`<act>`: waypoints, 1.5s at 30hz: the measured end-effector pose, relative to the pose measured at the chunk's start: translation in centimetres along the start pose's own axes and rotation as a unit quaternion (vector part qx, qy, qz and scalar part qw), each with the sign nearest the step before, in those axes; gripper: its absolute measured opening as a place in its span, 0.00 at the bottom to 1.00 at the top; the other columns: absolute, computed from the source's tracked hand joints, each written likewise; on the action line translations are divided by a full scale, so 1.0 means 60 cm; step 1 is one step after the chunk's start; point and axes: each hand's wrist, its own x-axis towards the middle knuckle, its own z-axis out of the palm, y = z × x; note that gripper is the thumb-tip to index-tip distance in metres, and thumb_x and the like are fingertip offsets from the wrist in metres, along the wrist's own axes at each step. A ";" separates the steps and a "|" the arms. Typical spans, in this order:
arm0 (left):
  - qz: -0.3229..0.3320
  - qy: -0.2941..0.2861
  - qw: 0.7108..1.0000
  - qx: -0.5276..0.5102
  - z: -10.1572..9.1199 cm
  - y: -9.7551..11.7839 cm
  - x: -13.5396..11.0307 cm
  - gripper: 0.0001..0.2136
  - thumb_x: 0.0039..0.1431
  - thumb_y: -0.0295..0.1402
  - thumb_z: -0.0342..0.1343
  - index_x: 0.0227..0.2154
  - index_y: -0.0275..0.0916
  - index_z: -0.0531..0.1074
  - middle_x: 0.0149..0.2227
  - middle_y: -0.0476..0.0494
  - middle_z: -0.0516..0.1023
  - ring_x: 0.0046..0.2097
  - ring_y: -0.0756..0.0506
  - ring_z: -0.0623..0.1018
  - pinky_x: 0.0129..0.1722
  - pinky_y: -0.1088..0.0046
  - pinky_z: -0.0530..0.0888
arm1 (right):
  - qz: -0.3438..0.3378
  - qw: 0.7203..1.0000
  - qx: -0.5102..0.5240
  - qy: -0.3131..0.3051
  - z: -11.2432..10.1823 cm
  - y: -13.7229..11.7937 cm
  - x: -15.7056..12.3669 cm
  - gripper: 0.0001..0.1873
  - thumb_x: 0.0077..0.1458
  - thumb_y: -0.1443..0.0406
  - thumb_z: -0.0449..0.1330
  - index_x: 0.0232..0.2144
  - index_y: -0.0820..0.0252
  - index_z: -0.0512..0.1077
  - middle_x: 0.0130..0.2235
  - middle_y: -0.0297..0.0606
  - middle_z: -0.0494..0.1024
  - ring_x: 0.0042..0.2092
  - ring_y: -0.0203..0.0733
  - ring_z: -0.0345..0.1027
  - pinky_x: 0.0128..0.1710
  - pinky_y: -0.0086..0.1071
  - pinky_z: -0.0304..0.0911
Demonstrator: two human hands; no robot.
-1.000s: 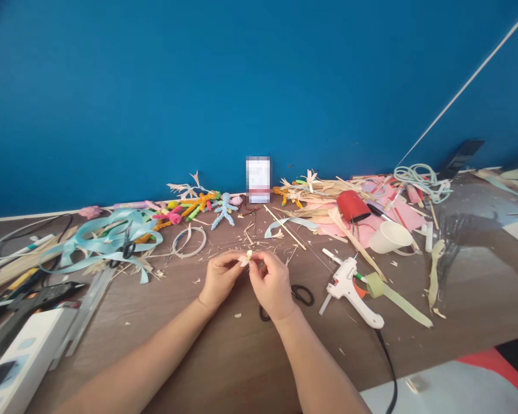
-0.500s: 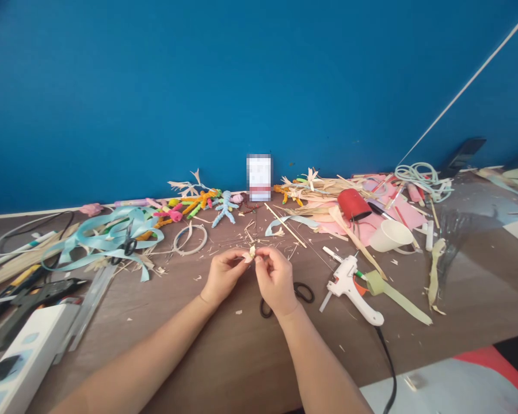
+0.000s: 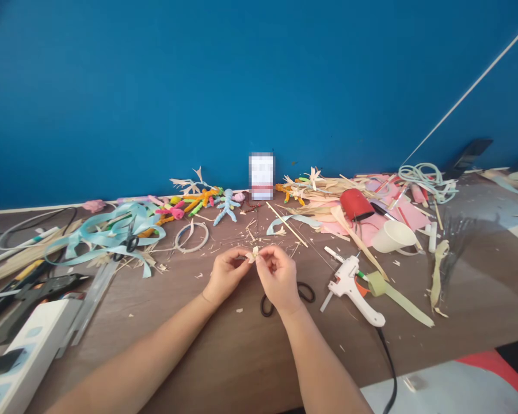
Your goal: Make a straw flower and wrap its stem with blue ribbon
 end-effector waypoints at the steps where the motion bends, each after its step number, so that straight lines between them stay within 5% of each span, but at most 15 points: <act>1: -0.001 0.001 1.000 -0.002 0.000 0.000 0.000 0.03 0.45 0.26 0.54 0.24 0.35 0.72 0.28 0.44 0.75 0.32 0.49 0.74 0.30 0.77 0.71 | 0.004 1.000 0.000 0.001 0.000 0.002 0.001 0.04 0.50 0.64 0.54 0.28 0.59 0.65 0.22 0.30 0.66 0.21 0.30 0.57 0.20 0.25 0.54; 19: 0.006 0.012 1.000 -0.022 0.000 -0.012 0.000 0.03 0.46 0.29 0.56 0.25 0.36 0.73 0.29 0.45 0.76 0.33 0.49 0.74 0.34 0.76 0.69 | -0.003 0.994 -0.105 0.017 0.007 0.015 0.003 0.02 0.47 0.66 0.54 0.25 0.59 0.65 0.23 0.32 0.69 0.21 0.32 0.60 0.22 0.25 0.59; 45: -0.003 0.047 0.998 -0.041 0.003 -0.016 0.001 0.04 0.46 0.29 0.56 0.25 0.37 0.75 0.29 0.45 0.76 0.33 0.48 0.74 0.35 0.73 0.69 | 0.003 0.993 -0.089 0.073 0.033 0.011 -0.008 0.04 0.49 0.67 0.54 0.30 0.60 0.68 0.32 0.40 0.73 0.33 0.39 0.69 0.32 0.31 0.67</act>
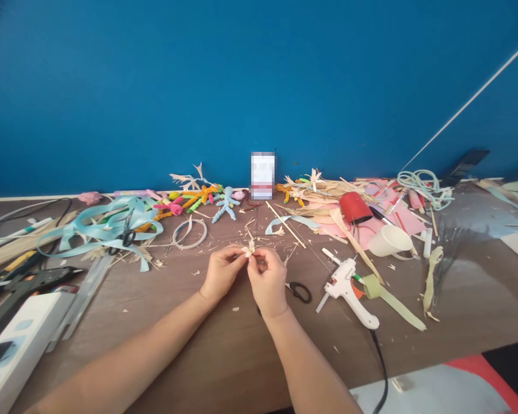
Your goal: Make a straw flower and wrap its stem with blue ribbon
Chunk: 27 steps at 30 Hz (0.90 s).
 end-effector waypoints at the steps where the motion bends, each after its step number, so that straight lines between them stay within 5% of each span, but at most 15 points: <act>1: 0.000 0.001 1.000 0.002 0.000 0.000 0.000 0.04 0.46 0.29 0.56 0.25 0.37 0.75 0.29 0.45 0.76 0.33 0.48 0.74 0.35 0.73 0.69 | -0.001 1.000 -0.002 0.000 0.000 0.000 0.000 0.04 0.49 0.67 0.54 0.30 0.60 0.68 0.32 0.40 0.73 0.33 0.39 0.69 0.32 0.31 0.67; 27: -0.016 -0.006 0.999 -0.050 -0.002 -0.003 0.005 0.05 0.47 0.32 0.56 0.26 0.36 0.73 0.29 0.45 0.73 0.33 0.48 0.72 0.36 0.73 0.69 | -0.013 0.997 0.068 -0.030 -0.008 -0.002 -0.001 0.10 0.49 0.72 0.49 0.30 0.59 0.70 0.35 0.39 0.73 0.35 0.39 0.69 0.35 0.34 0.68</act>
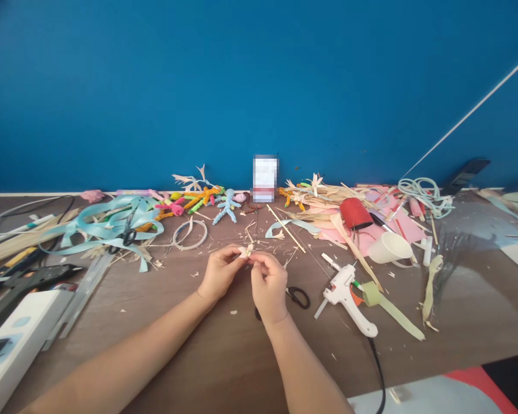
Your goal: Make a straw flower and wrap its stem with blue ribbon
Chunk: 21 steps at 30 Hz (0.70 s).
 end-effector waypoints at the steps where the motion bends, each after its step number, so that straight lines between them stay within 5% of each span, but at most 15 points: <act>1: -0.004 -0.001 1.000 -0.005 0.000 0.000 0.000 0.05 0.47 0.32 0.56 0.26 0.36 0.73 0.28 0.45 0.73 0.33 0.48 0.72 0.36 0.73 0.69 | -0.001 1.000 -0.001 0.001 -0.001 0.001 0.000 0.10 0.49 0.72 0.49 0.30 0.59 0.70 0.35 0.39 0.74 0.36 0.39 0.69 0.36 0.34 0.67; 21: -0.175 -0.079 0.947 -0.258 -0.001 0.013 0.002 0.08 0.40 0.32 0.62 0.25 0.34 0.75 0.31 0.44 0.75 0.33 0.48 0.74 0.36 0.69 0.72 | 0.023 0.999 -0.033 -0.015 -0.006 0.002 0.010 0.04 0.48 0.65 0.56 0.28 0.60 0.69 0.31 0.38 0.74 0.31 0.38 0.69 0.31 0.31 0.68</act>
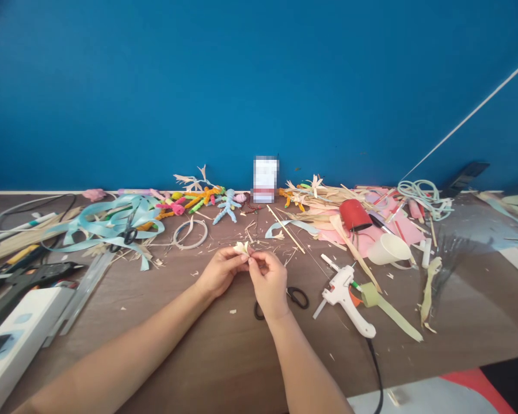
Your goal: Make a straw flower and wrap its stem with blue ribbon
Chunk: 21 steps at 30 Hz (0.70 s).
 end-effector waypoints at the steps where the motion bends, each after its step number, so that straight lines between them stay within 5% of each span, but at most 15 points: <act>1: -0.003 -0.002 1.000 -0.003 0.000 0.000 0.000 0.07 0.40 0.31 0.62 0.25 0.34 0.75 0.31 0.44 0.75 0.33 0.48 0.74 0.35 0.69 0.72 | 0.003 1.000 -0.003 -0.002 0.000 -0.001 0.000 0.04 0.48 0.65 0.56 0.28 0.60 0.69 0.30 0.37 0.74 0.31 0.38 0.69 0.30 0.31 0.68; 12: 0.002 -0.022 1.000 0.001 0.003 0.000 -0.003 0.08 0.39 0.28 0.63 0.27 0.34 0.74 0.26 0.48 0.74 0.28 0.51 0.72 0.32 0.73 0.71 | 0.064 0.998 0.025 0.001 0.001 -0.007 0.002 0.04 0.45 0.65 0.56 0.24 0.60 0.67 0.24 0.34 0.73 0.25 0.36 0.68 0.26 0.29 0.66; 21: -0.005 -0.001 1.000 -0.016 0.006 0.002 -0.001 0.11 0.35 0.30 0.64 0.25 0.32 0.73 0.26 0.47 0.72 0.29 0.51 0.72 0.31 0.73 0.72 | 0.030 0.999 0.024 -0.006 0.005 0.002 -0.002 0.03 0.48 0.66 0.56 0.28 0.60 0.68 0.27 0.35 0.73 0.27 0.36 0.69 0.30 0.31 0.68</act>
